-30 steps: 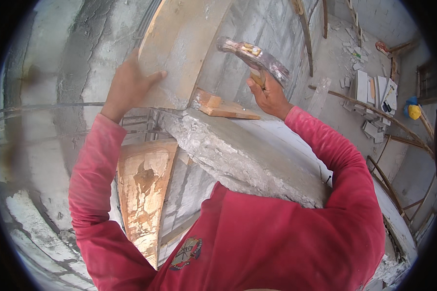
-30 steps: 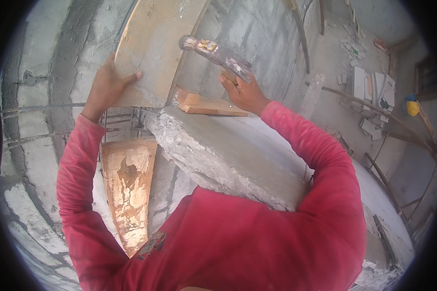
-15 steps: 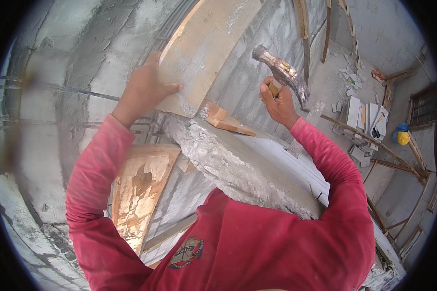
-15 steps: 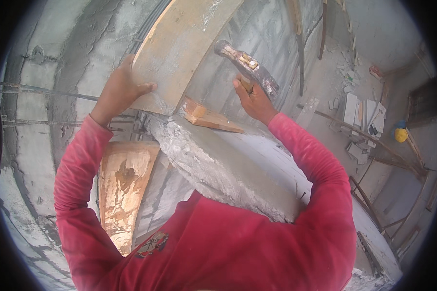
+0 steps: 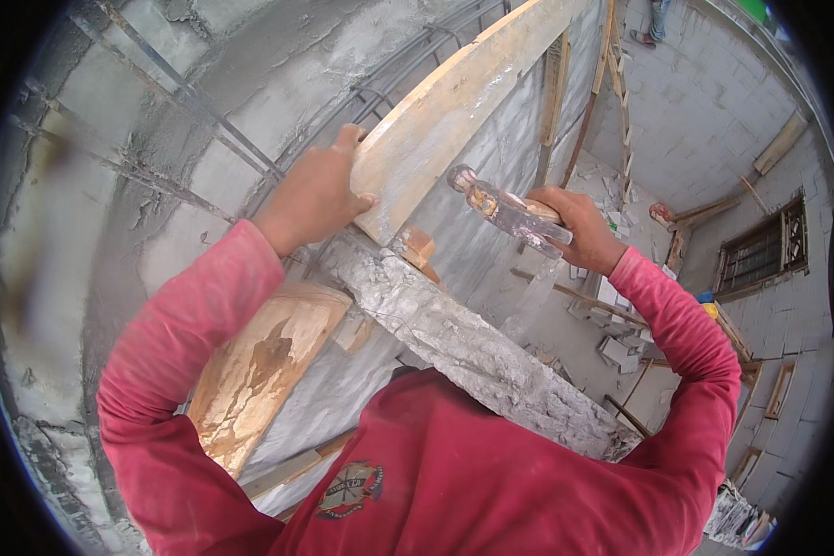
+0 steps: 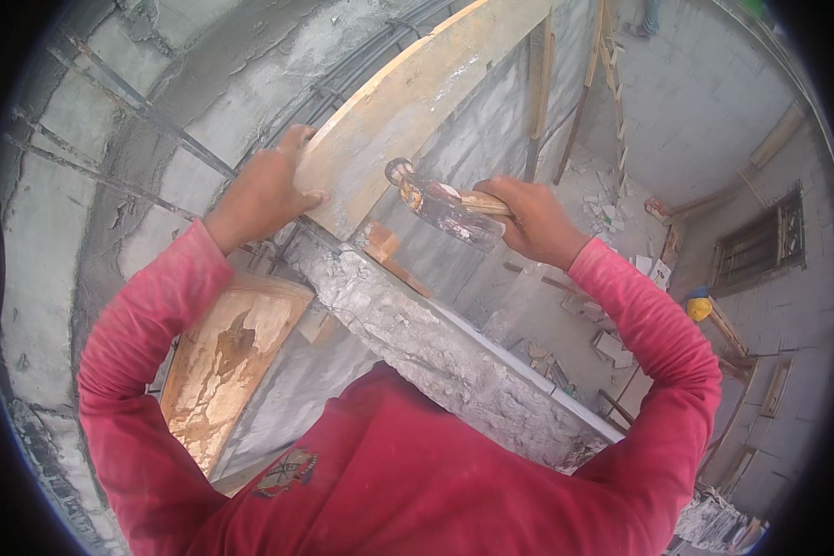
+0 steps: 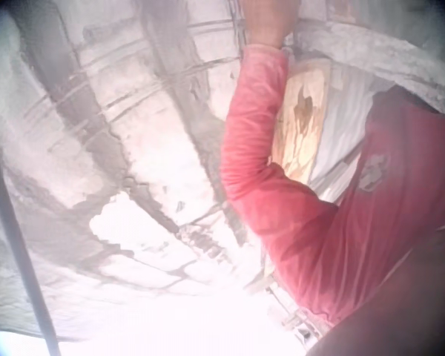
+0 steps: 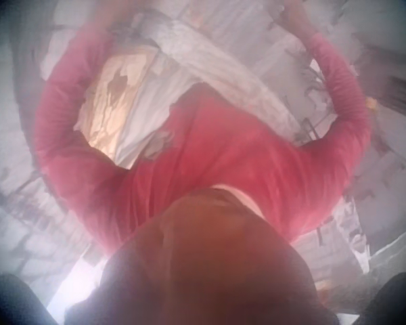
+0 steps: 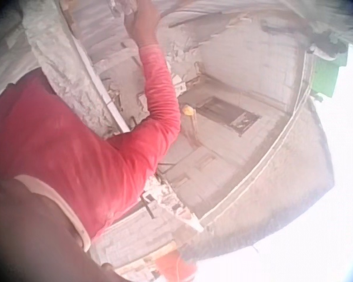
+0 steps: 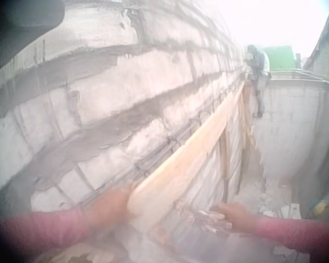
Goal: The person positions wooden planks against a curved concrete wall and secures them using a hammer and nails. They repeatedly adjust the planks and hammer nails to fasten them in place.
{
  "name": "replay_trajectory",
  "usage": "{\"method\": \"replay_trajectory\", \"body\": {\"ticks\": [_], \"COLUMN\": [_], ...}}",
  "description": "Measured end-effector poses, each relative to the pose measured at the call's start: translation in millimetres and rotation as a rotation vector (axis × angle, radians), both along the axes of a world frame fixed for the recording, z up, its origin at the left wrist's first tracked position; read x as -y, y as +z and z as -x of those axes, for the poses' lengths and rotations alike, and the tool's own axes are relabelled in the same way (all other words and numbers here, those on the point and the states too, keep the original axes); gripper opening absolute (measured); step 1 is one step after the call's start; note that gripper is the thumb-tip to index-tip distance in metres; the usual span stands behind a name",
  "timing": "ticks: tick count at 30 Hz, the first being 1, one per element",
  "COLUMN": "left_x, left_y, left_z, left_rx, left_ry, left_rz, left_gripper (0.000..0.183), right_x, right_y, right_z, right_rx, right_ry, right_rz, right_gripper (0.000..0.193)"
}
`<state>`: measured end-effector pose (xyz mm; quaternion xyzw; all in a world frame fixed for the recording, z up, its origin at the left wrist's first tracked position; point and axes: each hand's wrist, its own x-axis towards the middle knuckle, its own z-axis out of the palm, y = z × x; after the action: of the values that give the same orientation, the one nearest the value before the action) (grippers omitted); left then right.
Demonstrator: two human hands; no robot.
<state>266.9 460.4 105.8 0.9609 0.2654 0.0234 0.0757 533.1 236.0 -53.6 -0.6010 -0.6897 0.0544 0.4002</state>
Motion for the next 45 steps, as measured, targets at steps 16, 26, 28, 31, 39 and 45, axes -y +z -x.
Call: {"method": "replay_trajectory", "body": {"ticks": [16, 26, 28, 31, 39, 45], "left_x": [-20.0, -17.3, -12.9, 5.1, 44.5, 102.1], "left_y": [-11.6, 10.6, 14.0, 12.7, -1.7, -21.4], "left_z": [37.7, 60.3, 64.7, 78.3, 120.2, 63.2], "left_rx": [0.041, 0.086, 0.073, 0.046, 0.051, -0.031], "left_ry": [-0.142, -0.237, -0.261, -0.3, -0.704, -0.781], "left_rz": [0.07, 0.083, 0.05, -0.118, -0.382, 0.014], "left_gripper": [0.07, 0.058, 0.057, 0.054, 0.028, 0.047], "right_x": [116.9, 147.2, 147.4, 155.5, 160.3, 169.3], "right_y": [66.5, 42.1, 42.9, 38.3, -5.1, -1.0], "right_z": [168.8, 213.4, 214.4, 210.3, 210.2, 209.0], "right_rx": [0.288, 0.42, 0.395, 0.259, 0.438, 0.566], "right_ry": [-0.269, -0.615, -0.608, -0.588, -0.686, -0.754], "right_rz": [0.343, 0.326, 0.322, 0.397, 0.092, -0.127], "right_gripper": [0.041, 0.041, 0.04, 0.04, 0.042, 0.035]}}
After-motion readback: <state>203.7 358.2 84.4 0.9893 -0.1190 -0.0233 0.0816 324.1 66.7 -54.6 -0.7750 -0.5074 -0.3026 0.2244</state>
